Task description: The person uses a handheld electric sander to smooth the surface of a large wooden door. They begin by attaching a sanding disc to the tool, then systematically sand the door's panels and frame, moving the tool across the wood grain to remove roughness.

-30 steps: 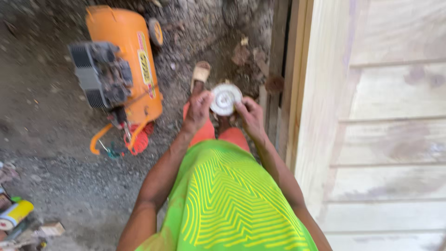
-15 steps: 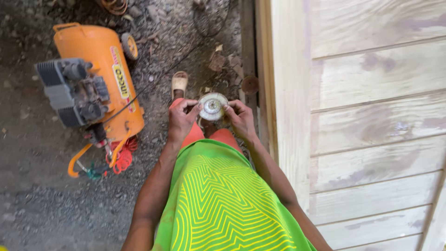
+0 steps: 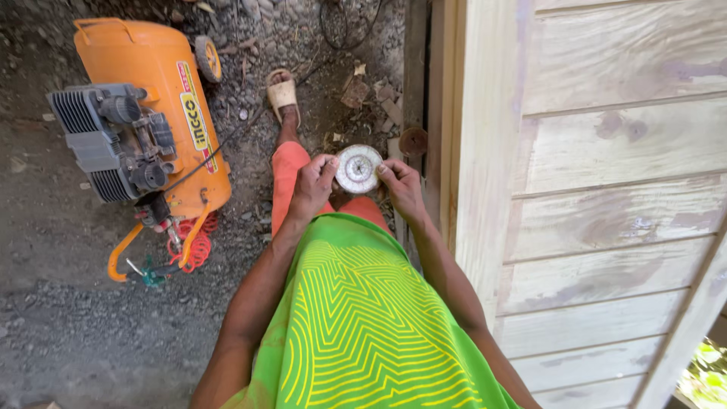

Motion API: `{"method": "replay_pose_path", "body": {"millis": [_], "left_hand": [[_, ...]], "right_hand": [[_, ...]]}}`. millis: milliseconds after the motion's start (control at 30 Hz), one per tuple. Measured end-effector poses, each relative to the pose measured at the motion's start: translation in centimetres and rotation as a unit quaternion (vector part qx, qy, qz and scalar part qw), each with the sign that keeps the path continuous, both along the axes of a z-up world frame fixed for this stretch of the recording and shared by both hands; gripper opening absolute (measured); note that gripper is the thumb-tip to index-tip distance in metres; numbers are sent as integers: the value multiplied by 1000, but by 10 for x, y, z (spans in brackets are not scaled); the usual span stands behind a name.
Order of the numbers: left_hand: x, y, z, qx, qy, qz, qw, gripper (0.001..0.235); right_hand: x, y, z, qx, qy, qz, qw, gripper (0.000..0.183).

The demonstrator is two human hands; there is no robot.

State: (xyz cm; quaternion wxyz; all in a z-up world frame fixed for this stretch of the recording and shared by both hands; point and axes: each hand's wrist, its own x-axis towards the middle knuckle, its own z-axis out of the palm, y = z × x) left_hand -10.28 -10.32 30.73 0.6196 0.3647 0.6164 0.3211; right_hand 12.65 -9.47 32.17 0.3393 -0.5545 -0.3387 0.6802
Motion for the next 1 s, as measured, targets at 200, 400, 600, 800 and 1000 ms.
{"method": "replay_pose_path", "body": {"millis": [200,400,600,800,1000], "left_hand": [[-35,51,-2,-32,-61,-30,997,32],[-80,106,-5,-26,-80,-50,995,26],[-116,159,-8,5,-156,-121,980,30],[-127,187,-37,26,-148,-140,979,46],[-149,158,-109,-37,58,-37,997,34]], "right_hand": [[-21,40,-1,-14,36,39,998,19],[-50,94,5,-65,81,51,993,23],[-92,138,9,3,-16,22,1000,20],[-54,161,3,132,-201,-147,960,13],[26,157,-15,60,-172,-249,951,10]]}}
